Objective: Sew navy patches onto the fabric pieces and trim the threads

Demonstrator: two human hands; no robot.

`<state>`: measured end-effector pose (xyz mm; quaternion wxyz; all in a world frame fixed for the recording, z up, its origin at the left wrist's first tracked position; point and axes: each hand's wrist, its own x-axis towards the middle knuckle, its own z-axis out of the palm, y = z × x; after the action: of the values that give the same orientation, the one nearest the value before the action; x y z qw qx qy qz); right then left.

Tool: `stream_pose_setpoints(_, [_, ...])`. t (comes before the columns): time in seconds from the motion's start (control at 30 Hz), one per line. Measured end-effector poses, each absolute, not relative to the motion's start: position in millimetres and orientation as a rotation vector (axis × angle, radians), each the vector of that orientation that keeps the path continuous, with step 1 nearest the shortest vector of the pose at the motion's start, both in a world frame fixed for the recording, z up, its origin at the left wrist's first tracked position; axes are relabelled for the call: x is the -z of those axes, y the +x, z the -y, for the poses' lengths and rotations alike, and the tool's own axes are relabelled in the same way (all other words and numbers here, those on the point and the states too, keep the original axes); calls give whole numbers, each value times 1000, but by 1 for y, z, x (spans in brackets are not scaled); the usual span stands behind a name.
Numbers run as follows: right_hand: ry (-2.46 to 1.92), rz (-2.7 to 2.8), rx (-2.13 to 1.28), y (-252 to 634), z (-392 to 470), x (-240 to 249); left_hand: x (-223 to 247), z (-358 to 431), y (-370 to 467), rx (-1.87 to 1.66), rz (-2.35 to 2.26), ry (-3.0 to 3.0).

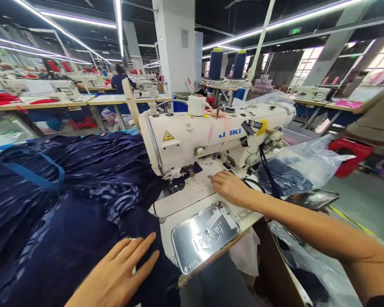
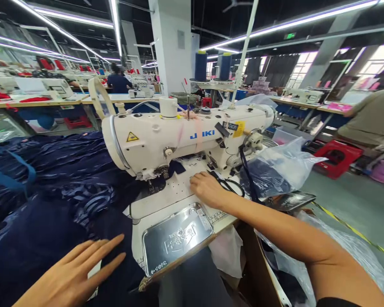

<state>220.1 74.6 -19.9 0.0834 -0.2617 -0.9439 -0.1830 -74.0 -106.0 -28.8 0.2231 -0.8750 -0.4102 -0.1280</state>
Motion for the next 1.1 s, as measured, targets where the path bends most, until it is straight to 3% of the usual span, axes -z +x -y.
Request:
stream_pose_setpoints(0.17, [-1091, 2865, 731, 262, -78, 12, 42, 119, -70, 239, 1104, -2478])
stream_pose_setpoints(0.4, [-953, 2867, 832, 262, -84, 25, 42, 125, -67, 171, 1224, -2446])
stream_pose_setpoints(0.63, [-996, 2871, 715, 262, -88, 26, 30, 136, -66, 463, 1181, -2497])
stream_pose_setpoints(0.87, [-927, 2743, 825, 257, -87, 21, 2, 117, -48, 866, 1501, -2686])
stream_pose_setpoints(0.97, [-814, 2635, 787, 235, -84, 21, -6, 99, -29, 937, 1712, -2624])
stream_pose_setpoints(1.1, [-648, 2680, 636, 199, -79, 31, 13, 69, -14, 842, 1666, -2553])
